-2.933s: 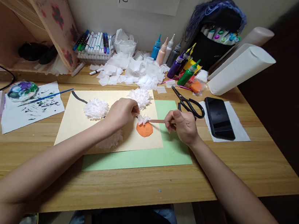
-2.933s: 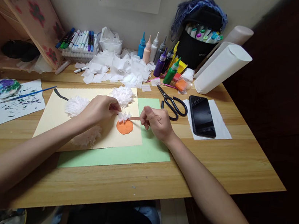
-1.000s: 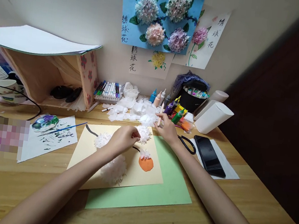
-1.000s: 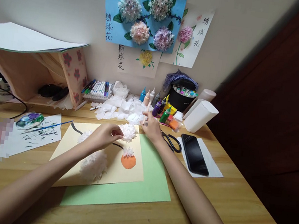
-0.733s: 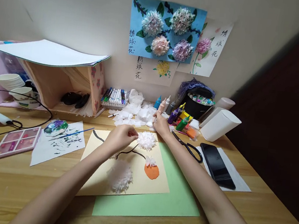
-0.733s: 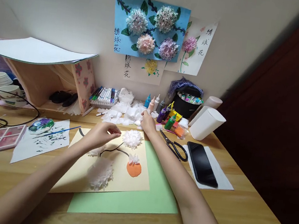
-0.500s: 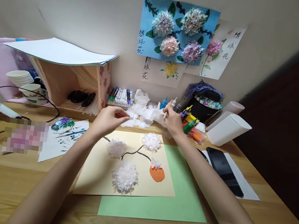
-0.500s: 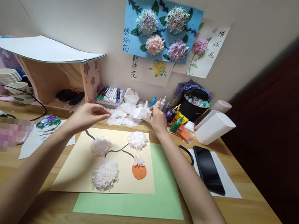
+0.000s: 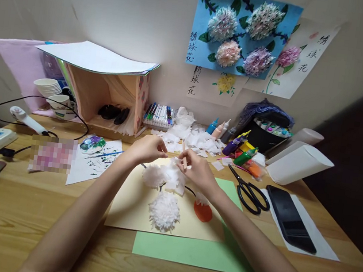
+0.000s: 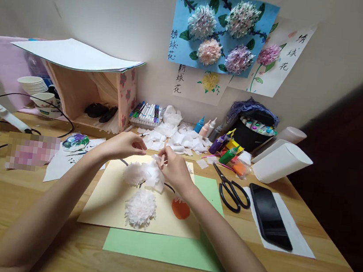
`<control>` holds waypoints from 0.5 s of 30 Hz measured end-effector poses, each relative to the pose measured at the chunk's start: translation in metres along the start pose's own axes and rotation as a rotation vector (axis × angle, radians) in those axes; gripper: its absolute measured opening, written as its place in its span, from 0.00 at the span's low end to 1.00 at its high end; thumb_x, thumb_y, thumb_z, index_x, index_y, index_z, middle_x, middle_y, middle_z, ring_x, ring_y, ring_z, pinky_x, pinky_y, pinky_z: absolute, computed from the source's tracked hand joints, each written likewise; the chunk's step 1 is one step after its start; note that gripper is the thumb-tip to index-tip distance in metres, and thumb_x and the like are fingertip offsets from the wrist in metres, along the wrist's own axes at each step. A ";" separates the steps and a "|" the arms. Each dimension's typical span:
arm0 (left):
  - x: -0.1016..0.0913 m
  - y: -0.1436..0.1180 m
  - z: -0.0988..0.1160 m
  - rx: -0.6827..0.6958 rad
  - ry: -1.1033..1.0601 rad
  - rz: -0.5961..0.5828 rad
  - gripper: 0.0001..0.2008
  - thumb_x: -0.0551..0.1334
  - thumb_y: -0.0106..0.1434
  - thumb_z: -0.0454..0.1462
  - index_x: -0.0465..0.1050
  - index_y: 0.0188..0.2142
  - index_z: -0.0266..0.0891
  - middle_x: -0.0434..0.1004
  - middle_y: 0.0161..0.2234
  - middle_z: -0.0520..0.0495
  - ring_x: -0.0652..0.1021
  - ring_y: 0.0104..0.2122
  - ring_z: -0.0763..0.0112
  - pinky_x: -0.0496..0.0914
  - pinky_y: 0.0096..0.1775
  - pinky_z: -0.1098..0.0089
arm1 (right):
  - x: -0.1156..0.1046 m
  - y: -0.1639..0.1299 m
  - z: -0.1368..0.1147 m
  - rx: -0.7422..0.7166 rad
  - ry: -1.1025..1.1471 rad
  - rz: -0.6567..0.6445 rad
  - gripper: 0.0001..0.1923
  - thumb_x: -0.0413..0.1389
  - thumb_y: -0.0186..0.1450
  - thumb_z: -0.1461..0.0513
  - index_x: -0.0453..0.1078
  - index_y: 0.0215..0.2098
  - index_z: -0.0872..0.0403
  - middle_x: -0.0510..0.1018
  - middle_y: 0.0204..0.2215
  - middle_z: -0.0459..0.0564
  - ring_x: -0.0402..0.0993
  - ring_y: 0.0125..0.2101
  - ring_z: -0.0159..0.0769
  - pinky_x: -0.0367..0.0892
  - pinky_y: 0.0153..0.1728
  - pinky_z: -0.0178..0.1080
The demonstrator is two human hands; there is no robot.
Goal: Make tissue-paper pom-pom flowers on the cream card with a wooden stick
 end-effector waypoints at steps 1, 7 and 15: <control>0.006 0.003 -0.001 -0.007 0.036 -0.015 0.10 0.64 0.55 0.38 0.78 0.35 0.37 0.81 0.36 0.45 0.78 0.36 0.64 0.67 0.31 0.73 | -0.003 -0.002 0.002 0.005 0.006 0.002 0.05 0.55 0.57 0.64 0.66 0.34 0.52 0.74 0.25 0.45 0.70 0.25 0.33 0.60 0.26 0.33; 0.042 0.020 0.009 0.214 0.115 -0.016 0.14 0.66 0.54 0.39 0.76 0.40 0.39 0.79 0.41 0.46 0.76 0.40 0.64 0.66 0.37 0.71 | -0.019 -0.009 0.005 -0.018 0.065 0.086 0.02 0.55 0.59 0.64 0.66 0.31 0.52 0.76 0.27 0.47 0.71 0.26 0.33 0.62 0.28 0.34; 0.032 0.017 0.023 0.228 0.007 0.106 0.08 0.61 0.59 0.37 0.78 0.33 0.38 0.80 0.34 0.47 0.76 0.34 0.66 0.66 0.35 0.70 | -0.050 -0.017 0.008 -0.007 0.207 0.264 0.05 0.58 0.60 0.60 0.67 0.31 0.52 0.76 0.28 0.47 0.73 0.29 0.34 0.66 0.31 0.36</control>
Point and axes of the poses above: each hand's wrist, its own y-axis towards the middle knuckle, its own x-axis out of the palm, z = x × y, the point moved 6 cm from there along y, towards the middle knuckle
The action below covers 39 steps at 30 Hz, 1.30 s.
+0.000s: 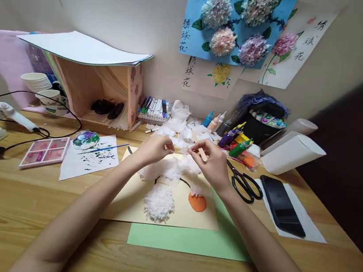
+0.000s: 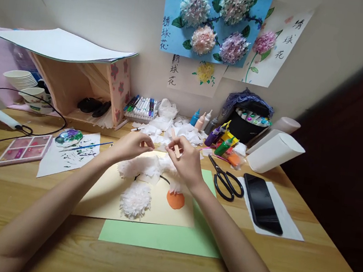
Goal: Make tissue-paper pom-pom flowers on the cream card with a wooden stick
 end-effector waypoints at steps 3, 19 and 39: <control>0.000 -0.002 0.018 0.088 -0.162 -0.021 0.11 0.66 0.54 0.40 0.77 0.36 0.37 0.79 0.36 0.47 0.75 0.36 0.67 0.67 0.38 0.71 | -0.013 -0.009 0.004 0.084 0.132 0.015 0.09 0.61 0.57 0.58 0.66 0.31 0.53 0.75 0.28 0.46 0.72 0.30 0.34 0.67 0.28 0.35; 0.064 -0.027 0.044 0.155 -0.341 -0.646 0.06 0.65 0.54 0.38 0.78 0.27 0.38 0.77 0.24 0.52 0.73 0.25 0.75 0.62 0.27 0.76 | -0.050 -0.092 0.037 0.069 0.345 0.026 0.20 0.44 0.69 0.56 0.67 0.23 0.52 0.69 0.18 0.46 0.63 0.21 0.33 0.59 0.24 0.38; 0.084 -0.023 0.050 0.191 -0.257 -0.602 0.07 0.63 0.55 0.36 0.79 0.32 0.36 0.80 0.28 0.48 0.74 0.26 0.74 0.63 0.30 0.73 | -0.039 -0.103 0.009 -0.358 0.057 -0.151 0.17 0.40 0.69 0.65 0.61 0.24 0.52 0.66 0.18 0.46 0.61 0.22 0.32 0.59 0.25 0.37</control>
Point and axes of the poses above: each hand's wrist, its own y-axis towards the middle knuckle, its own x-axis out of the palm, z = x × y, the point moved 6 cm from there along y, towards the middle knuckle
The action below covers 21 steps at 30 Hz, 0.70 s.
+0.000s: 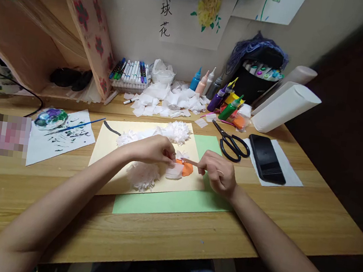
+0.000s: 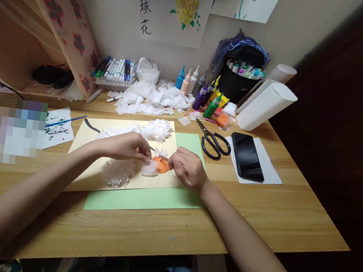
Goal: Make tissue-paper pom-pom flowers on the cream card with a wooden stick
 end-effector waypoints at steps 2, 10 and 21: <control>0.001 0.002 0.002 0.001 0.044 0.032 0.08 0.63 0.55 0.36 0.79 0.33 0.35 0.80 0.30 0.47 0.74 0.27 0.74 0.63 0.30 0.73 | -0.001 0.000 0.000 -0.005 -0.012 0.023 0.17 0.40 0.69 0.65 0.60 0.24 0.53 0.66 0.18 0.46 0.61 0.22 0.32 0.58 0.25 0.37; 0.001 0.007 0.007 -0.072 0.197 0.212 0.08 0.59 0.56 0.33 0.77 0.33 0.34 0.78 0.30 0.47 0.72 0.27 0.74 0.60 0.28 0.73 | -0.005 0.000 -0.001 -0.025 -0.053 0.074 0.17 0.40 0.68 0.66 0.60 0.23 0.53 0.65 0.17 0.46 0.60 0.21 0.31 0.58 0.24 0.37; 0.003 0.009 0.002 -0.078 0.205 0.273 0.07 0.59 0.56 0.34 0.76 0.32 0.36 0.78 0.30 0.47 0.71 0.27 0.74 0.59 0.28 0.73 | 0.004 -0.002 -0.019 -0.184 -0.061 -0.019 0.16 0.39 0.68 0.66 0.59 0.24 0.52 0.65 0.15 0.46 0.57 0.19 0.32 0.55 0.22 0.38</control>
Point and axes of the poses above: each hand's wrist, its own y-axis towards the middle knuckle, its own x-axis out of the palm, z = x × y, the point moved 6 cm from there along y, towards the middle knuckle
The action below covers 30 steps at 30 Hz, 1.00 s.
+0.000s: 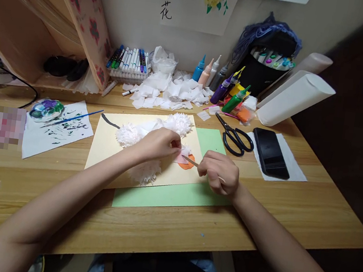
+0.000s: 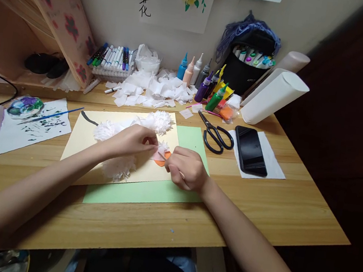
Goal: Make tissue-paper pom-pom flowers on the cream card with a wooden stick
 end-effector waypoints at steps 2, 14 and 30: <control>0.000 0.001 0.000 0.005 -0.001 0.011 0.07 0.59 0.57 0.34 0.76 0.32 0.36 0.78 0.30 0.47 0.71 0.27 0.73 0.59 0.28 0.73 | 0.002 0.000 0.003 0.013 -0.016 -0.011 0.15 0.40 0.67 0.66 0.59 0.24 0.52 0.65 0.16 0.46 0.57 0.20 0.32 0.55 0.22 0.37; 0.004 0.002 -0.001 0.004 0.010 0.006 0.09 0.58 0.59 0.36 0.76 0.33 0.35 0.79 0.32 0.46 0.73 0.29 0.72 0.61 0.29 0.73 | 0.004 -0.001 0.012 0.139 -0.021 0.002 0.16 0.40 0.68 0.67 0.60 0.23 0.53 0.66 0.17 0.46 0.59 0.21 0.31 0.57 0.23 0.37; 0.005 0.003 -0.002 0.025 0.066 0.001 0.13 0.53 0.60 0.33 0.75 0.27 0.34 0.76 0.26 0.46 0.68 0.23 0.74 0.57 0.26 0.72 | 0.000 -0.008 0.019 0.290 0.040 0.161 0.21 0.40 0.70 0.64 0.61 0.20 0.53 0.66 0.16 0.45 0.61 0.20 0.30 0.58 0.23 0.36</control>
Point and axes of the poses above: each hand's wrist, its own y-axis towards the middle knuckle, its own x-axis out of the palm, z = x × y, the point moved 6 cm from there along y, towards the middle knuckle
